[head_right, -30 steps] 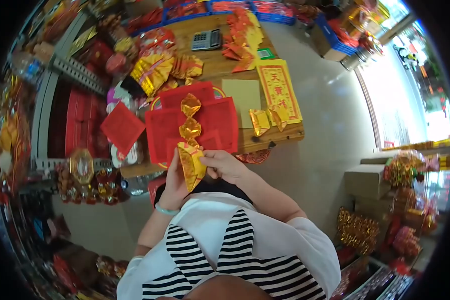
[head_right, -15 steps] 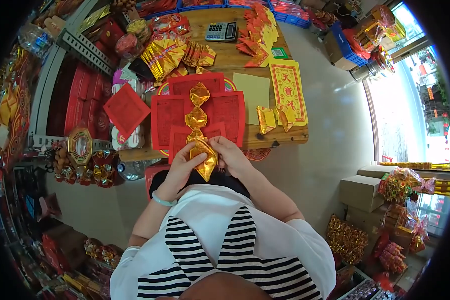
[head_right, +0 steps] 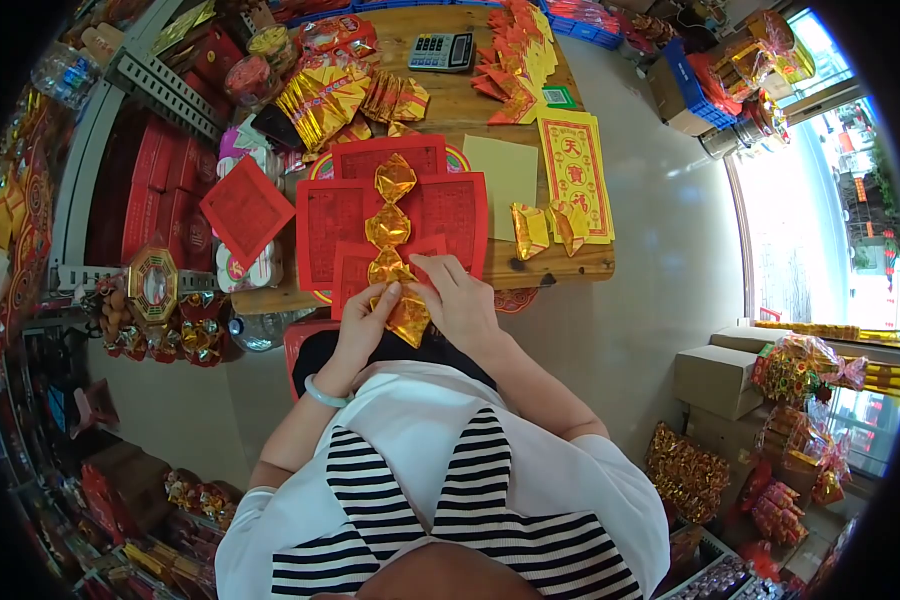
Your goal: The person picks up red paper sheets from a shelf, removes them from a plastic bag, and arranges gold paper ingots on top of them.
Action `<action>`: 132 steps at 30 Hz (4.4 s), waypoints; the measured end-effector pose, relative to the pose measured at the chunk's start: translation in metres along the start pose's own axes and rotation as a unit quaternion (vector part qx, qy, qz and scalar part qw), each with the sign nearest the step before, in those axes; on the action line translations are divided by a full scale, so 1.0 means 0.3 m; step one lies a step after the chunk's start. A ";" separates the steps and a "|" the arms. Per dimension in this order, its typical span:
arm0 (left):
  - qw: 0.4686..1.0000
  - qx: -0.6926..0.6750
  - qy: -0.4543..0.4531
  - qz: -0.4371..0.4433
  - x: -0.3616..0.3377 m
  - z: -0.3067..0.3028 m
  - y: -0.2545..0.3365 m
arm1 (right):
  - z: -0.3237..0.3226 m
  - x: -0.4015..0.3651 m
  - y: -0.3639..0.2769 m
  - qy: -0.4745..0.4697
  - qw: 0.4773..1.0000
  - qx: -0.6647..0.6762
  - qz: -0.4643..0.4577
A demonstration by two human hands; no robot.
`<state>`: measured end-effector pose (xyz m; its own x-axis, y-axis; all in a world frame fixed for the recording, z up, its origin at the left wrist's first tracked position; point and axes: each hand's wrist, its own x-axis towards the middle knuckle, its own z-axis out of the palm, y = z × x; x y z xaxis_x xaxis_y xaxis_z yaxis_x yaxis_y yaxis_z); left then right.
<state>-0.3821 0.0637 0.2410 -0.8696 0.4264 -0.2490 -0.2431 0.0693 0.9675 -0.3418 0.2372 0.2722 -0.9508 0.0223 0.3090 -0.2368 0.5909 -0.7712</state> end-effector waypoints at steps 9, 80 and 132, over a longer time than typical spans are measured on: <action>0.995 -0.028 0.091 -0.042 0.003 -0.017 -0.009 | 0.006 -0.049 -0.040 -0.059 0.969 -0.097 -0.218; 0.997 -0.064 -0.019 -0.040 0.056 0.083 0.029 | -0.023 -0.080 0.123 -0.039 0.930 0.250 0.268; 0.991 -0.034 0.082 -0.105 -0.006 -0.088 -0.028 | 0.106 -0.022 0.010 -0.118 0.956 -0.119 -0.242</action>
<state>-0.3898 0.0387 0.2323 -0.8535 0.2568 -0.4534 -0.4496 0.0771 0.8899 -0.3425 0.2131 0.2501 -0.7663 -0.4665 0.4417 -0.6353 0.6526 -0.4129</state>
